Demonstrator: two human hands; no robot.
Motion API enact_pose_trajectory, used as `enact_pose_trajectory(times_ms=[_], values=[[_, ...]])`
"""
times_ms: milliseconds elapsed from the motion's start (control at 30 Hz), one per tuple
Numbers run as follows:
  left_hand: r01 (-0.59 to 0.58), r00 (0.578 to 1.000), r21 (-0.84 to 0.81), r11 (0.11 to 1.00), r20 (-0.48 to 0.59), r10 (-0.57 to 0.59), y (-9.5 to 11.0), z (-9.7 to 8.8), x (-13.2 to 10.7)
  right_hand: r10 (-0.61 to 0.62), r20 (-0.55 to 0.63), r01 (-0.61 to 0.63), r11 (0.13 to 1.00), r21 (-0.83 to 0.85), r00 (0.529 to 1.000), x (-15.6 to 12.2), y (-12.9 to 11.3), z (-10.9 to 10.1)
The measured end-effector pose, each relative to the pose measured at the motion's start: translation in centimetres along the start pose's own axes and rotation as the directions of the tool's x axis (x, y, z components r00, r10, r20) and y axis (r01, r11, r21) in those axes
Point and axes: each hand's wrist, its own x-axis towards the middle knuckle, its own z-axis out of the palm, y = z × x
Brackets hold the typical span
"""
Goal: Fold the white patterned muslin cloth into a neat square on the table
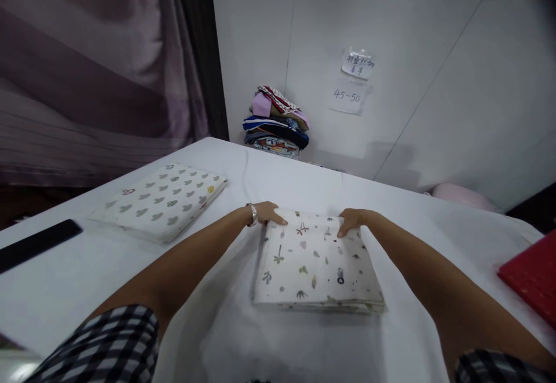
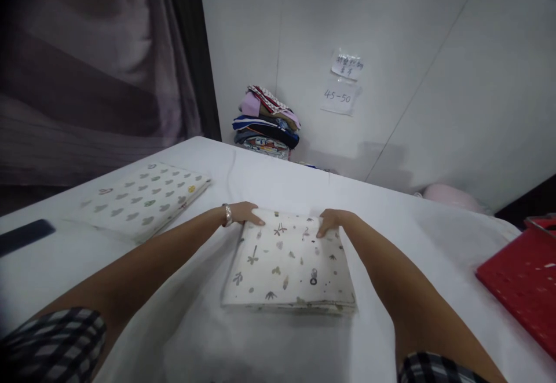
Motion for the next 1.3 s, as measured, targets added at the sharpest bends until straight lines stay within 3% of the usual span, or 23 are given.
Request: enact_pose_trajectory(times_ms=[100,167,233,333,400,467,533,567,633,667,767,867,933,1000,1100,1167,1233,1300], values=[[-0.004,0.999,-0.094,0.996,0.039,0.008,0.9,-0.7,-1.1,-0.061,0.069,0.058,0.997,0.054,0.996,-2.1,0.1,-0.8],[-0.051,0.996,-0.038,0.998,-0.074,0.048,2.4,-1.9,-2.1,-0.102,0.067,0.097,0.992,0.075,0.993,-4.1,0.0,-2.3],[-0.112,0.977,0.029,0.993,-0.178,0.115,4.8,-3.8,-3.3,-0.138,-0.034,0.139,0.989,0.047,0.990,-6.6,-0.5,-4.6],[-0.320,0.843,0.244,0.915,-0.367,0.393,9.0,-7.2,-5.9,-0.197,-0.322,0.184,0.980,-0.071,0.926,-11.5,-1.9,-8.4],[-0.406,0.730,0.320,0.856,-0.450,0.515,11.2,-8.9,-8.1,-0.278,-0.549,0.188,0.958,-0.216,0.788,-15.0,-2.8,-9.7],[-0.465,0.592,0.414,0.782,-0.512,0.623,11.9,-9.3,-10.5,-0.387,-0.731,0.109,0.911,-0.398,0.563,-17.9,-3.1,-8.7],[-0.504,0.464,0.519,0.690,-0.512,0.723,10.6,-7.9,-12.4,-0.499,-0.801,0.002,0.849,-0.528,0.330,-19.5,-2.6,-5.1],[-0.524,0.420,0.563,0.639,-0.482,0.769,9.1,-6.5,-13.2,-0.558,-0.789,-0.018,0.814,-0.581,0.256,-19.7,-2.0,-2.4],[-0.578,0.376,0.632,0.516,-0.355,0.856,5.0,-2.4,-14.1,-0.660,-0.731,0.015,0.744,-0.668,0.173,-19.2,-0.6,4.0],[-0.608,0.362,0.651,0.455,-0.283,0.888,2.7,0.0,-14.4,-0.697,-0.698,0.061,0.713,-0.698,0.163,-18.7,0.2,7.4],[-0.672,0.426,0.633,0.384,-0.095,0.900,-3.8,6.9,-14.9,-0.782,-0.587,0.264,0.623,-0.736,0.210,-17.2,2.1,16.3],[-0.648,0.505,0.590,0.481,-0.140,0.852,-7.2,10.6,-15.6,-0.749,-0.605,0.331,0.663,-0.672,0.271,-16.8,3.0,21.0],[-0.653,0.522,0.551,0.519,-0.170,0.836,-7.7,10.8,-16.2,-0.714,-0.618,0.345,0.700,-0.626,0.329,-17.3,3.2,21.8],[-0.686,0.540,0.503,0.527,-0.135,0.831,-7.0,9.9,-16.9,-0.678,-0.610,0.364,0.735,-0.573,0.410,-18.3,3.2,21.3],[-0.668,0.628,0.440,0.600,-0.099,0.772,-5.1,8.3,-17.2,-0.609,-0.577,0.396,0.793,-0.464,0.544,-19.7,2.3,19.3],[-0.600,0.685,0.422,0.679,-0.167,0.709,-3.5,7.8,-16.5,-0.563,-0.603,0.410,0.826,-0.386,0.565,-19.9,0.9,17.9],[-0.525,0.711,0.437,0.730,-0.247,0.659,-2.0,8.2,-15.1,-0.519,-0.673,0.414,0.848,-0.331,0.526,-19.2,-0.7,16.9],[-0.444,0.738,0.498,0.745,-0.267,0.619,-1.0,9.3,-13.4,-0.470,-0.683,0.385,0.877,-0.288,0.560,-17.7,-1.9,16.7]])
